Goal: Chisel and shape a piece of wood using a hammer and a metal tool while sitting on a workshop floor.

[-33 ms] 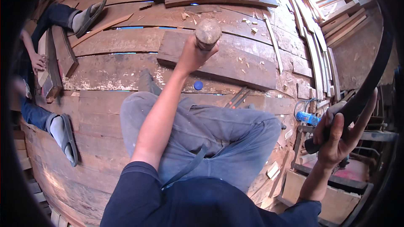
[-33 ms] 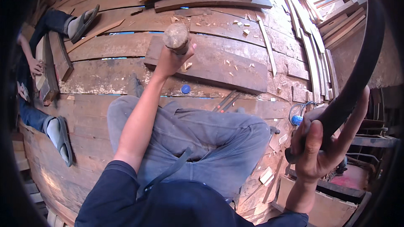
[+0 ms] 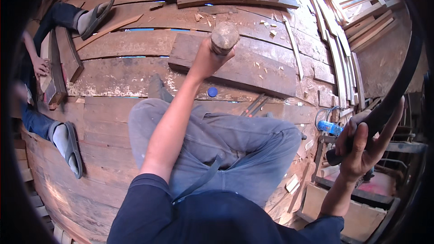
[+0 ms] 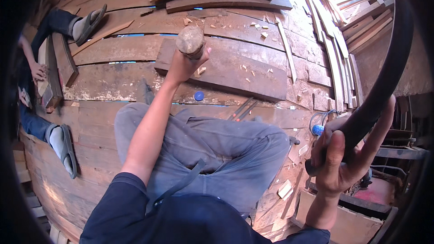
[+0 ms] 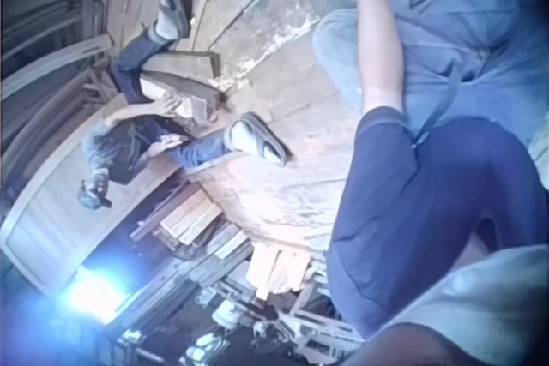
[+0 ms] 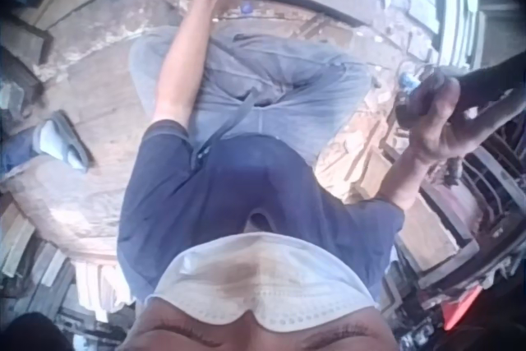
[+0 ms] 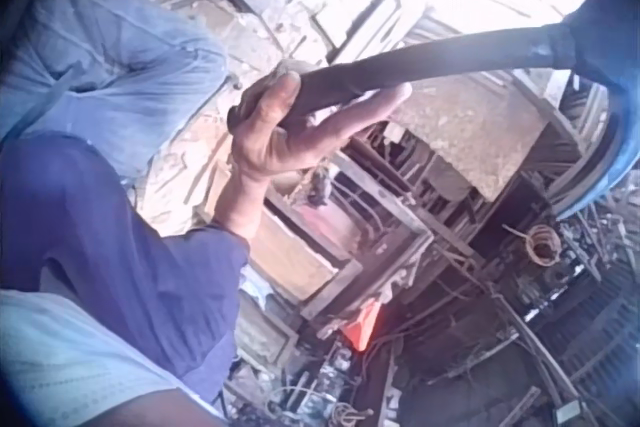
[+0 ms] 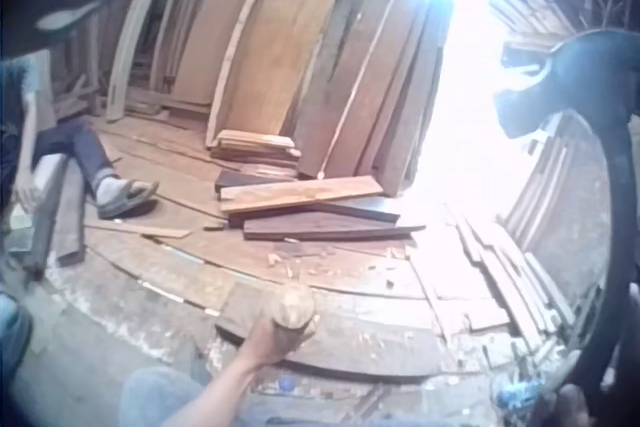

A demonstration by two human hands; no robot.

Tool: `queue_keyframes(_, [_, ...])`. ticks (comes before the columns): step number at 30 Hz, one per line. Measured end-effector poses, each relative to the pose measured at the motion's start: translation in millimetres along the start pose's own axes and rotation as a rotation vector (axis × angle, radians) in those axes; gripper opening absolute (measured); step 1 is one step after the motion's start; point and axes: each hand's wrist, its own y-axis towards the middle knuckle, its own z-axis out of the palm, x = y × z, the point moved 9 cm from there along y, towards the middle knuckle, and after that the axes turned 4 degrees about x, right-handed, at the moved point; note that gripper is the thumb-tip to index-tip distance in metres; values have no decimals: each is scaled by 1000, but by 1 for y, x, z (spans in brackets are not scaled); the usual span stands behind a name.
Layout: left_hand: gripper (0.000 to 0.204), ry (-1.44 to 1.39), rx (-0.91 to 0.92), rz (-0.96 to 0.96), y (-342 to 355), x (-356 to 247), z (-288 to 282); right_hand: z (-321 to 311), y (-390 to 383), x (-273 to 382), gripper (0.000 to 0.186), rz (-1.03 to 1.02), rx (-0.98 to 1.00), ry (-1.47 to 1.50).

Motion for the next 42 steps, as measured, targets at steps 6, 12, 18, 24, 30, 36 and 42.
queue_keyframes(6, [21, -20, -17, 8, 3, -1, 2, 5, 2, 2, 71, 17, -12, 0])
queue_keyframes(12, [33, -24, 28, -80, 0, 10, 3, -1, 21, 16, 67, -26, 30, -108])
queue_keyframes(18, [48, -64, 71, -238, -5, 13, 6, 7, 3, 3, 65, -199, 179, -126])
queue_keyframes(24, [35, -115, 34, -68, -7, 4, 12, 74, -20, -28, 63, -110, 684, -406])
queue_keyframes(30, [59, -94, 137, -174, -3, 13, 22, 26, -3, 6, 66, -179, 308, -244])
queue_keyframes(36, [47, -125, 107, -249, -2, 23, 23, 86, -15, -44, 64, -87, 583, -356])
queue_keyframes(42, [42, -66, 124, -210, -6, 20, 23, 41, 3, -19, 65, -59, 384, -260])
